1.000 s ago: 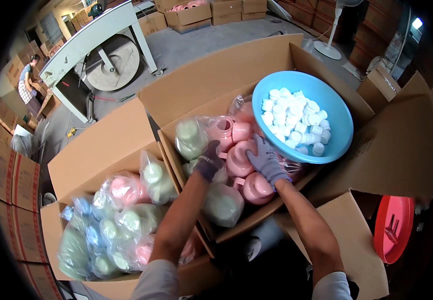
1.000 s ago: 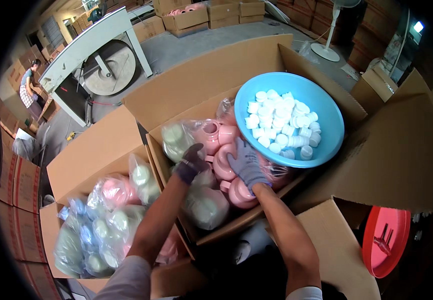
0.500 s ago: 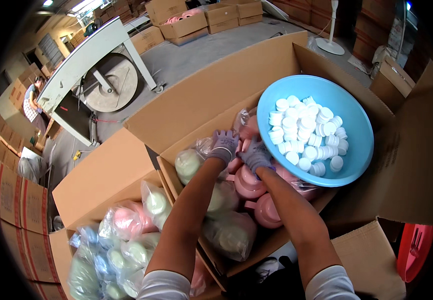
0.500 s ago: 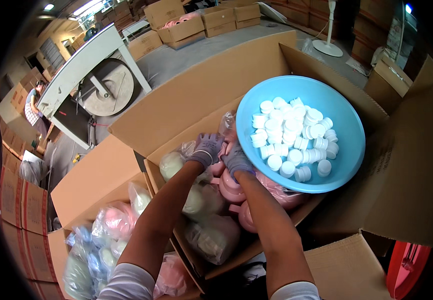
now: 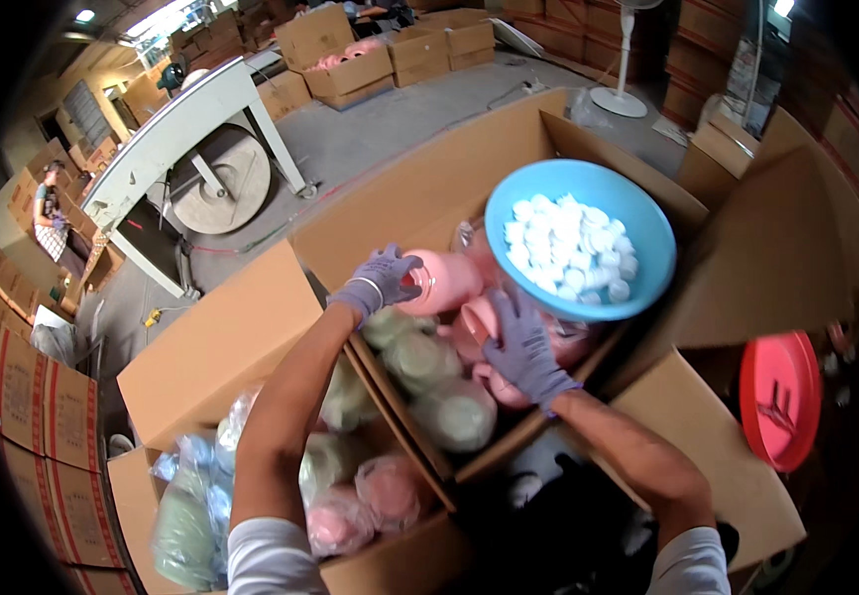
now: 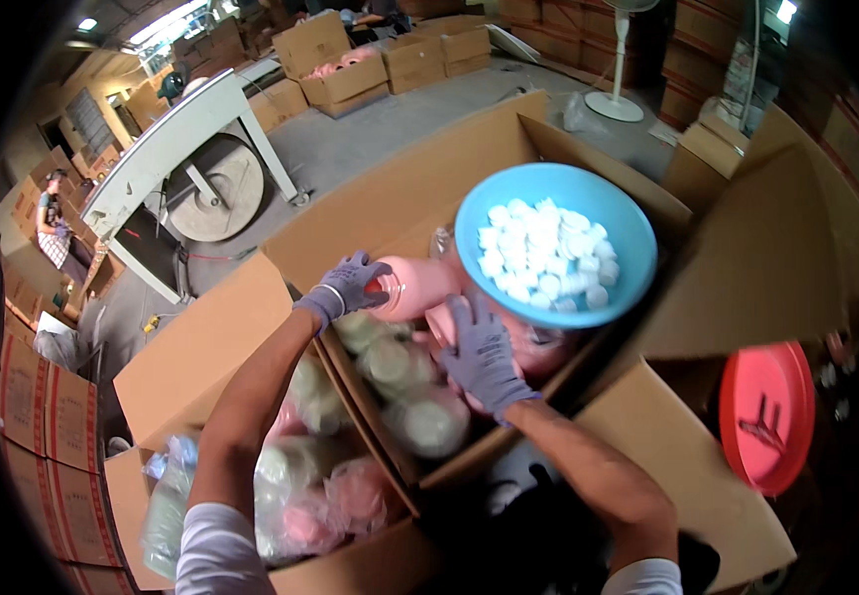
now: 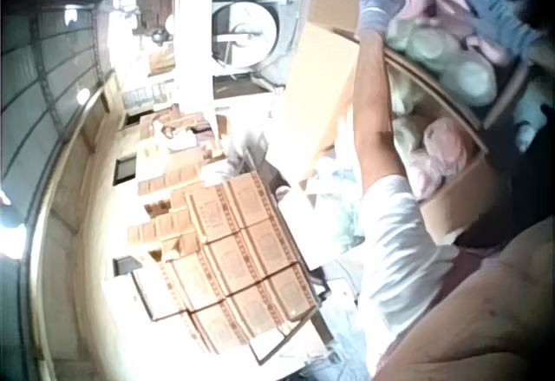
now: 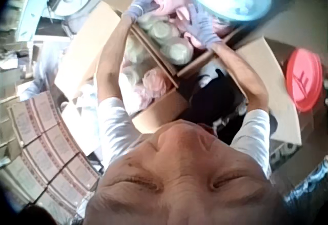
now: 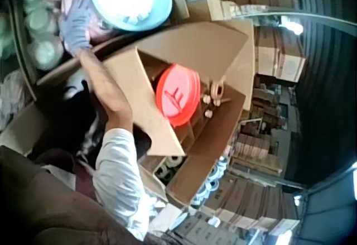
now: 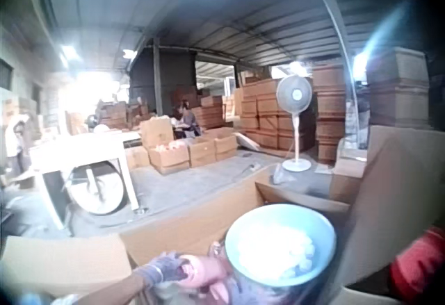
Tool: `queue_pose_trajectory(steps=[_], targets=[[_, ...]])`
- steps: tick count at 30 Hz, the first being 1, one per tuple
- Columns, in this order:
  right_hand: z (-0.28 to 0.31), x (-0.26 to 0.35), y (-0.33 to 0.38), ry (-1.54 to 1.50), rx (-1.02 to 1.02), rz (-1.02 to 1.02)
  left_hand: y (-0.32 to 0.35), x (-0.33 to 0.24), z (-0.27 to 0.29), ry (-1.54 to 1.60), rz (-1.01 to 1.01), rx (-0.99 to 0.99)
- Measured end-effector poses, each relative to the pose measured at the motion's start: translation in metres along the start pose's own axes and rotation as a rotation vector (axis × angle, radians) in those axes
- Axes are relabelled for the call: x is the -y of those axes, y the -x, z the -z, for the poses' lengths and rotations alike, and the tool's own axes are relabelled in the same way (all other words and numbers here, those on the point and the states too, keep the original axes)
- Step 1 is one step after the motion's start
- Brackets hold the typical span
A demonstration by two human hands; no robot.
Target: The person assembles thermos bottles by inserting white stoppers and pink lids into the necks of pastel-colored containers. They handle the bottles one by one, securing the lids, and then place the finished units into clear plastic bags for packaging.
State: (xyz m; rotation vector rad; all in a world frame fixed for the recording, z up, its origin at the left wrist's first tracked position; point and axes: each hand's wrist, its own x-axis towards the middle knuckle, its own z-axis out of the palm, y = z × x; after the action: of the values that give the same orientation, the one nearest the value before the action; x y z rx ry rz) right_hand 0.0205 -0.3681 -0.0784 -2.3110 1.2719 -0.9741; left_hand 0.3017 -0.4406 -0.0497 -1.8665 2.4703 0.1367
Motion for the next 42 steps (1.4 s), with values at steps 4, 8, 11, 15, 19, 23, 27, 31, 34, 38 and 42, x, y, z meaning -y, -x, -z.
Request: queue_pose_trajectory(steps=[4,8,11,15,19,23,27,31,34,38,42], targets=[[0.103,0.02,0.081,-0.244,-0.054,-0.102,0.022,-0.015,-0.071,0.062,0.021,-0.071],[0.226,0.059,0.189,-0.324,-0.177,-0.236,0.012,-0.051,-0.113,0.048,0.218,-0.334],[0.288,0.082,0.224,0.081,-0.335,-0.157,-0.001,0.011,-0.152,-0.028,0.239,-0.451],[0.347,0.056,0.232,0.354,-0.586,-0.204,0.02,-0.064,-0.041,-0.098,0.331,-0.516],[0.362,-0.037,0.242,0.395,-0.605,-0.322,0.069,-0.088,0.058,-0.087,0.11,-0.696],[0.36,-0.005,0.276,0.658,-0.668,-0.312,0.164,-0.101,0.123,0.647,0.077,-0.641],[0.303,0.086,0.292,-0.215,-0.567,-0.254,0.28,-0.2,0.103,1.269,0.072,-0.47],[0.292,0.106,0.33,-1.216,-0.553,-0.228,0.342,-0.297,0.068,1.013,-0.65,0.118],[0.292,0.086,0.372,-1.055,-0.396,-0.324,0.311,-0.342,0.033,1.218,-0.828,-0.028],[0.325,0.061,0.378,-0.681,-0.236,-0.29,0.284,-0.419,0.065,1.017,-1.057,0.009],[0.433,-0.062,0.318,-0.236,-0.776,-0.367,0.279,-0.445,0.055,0.922,-1.175,0.1]])
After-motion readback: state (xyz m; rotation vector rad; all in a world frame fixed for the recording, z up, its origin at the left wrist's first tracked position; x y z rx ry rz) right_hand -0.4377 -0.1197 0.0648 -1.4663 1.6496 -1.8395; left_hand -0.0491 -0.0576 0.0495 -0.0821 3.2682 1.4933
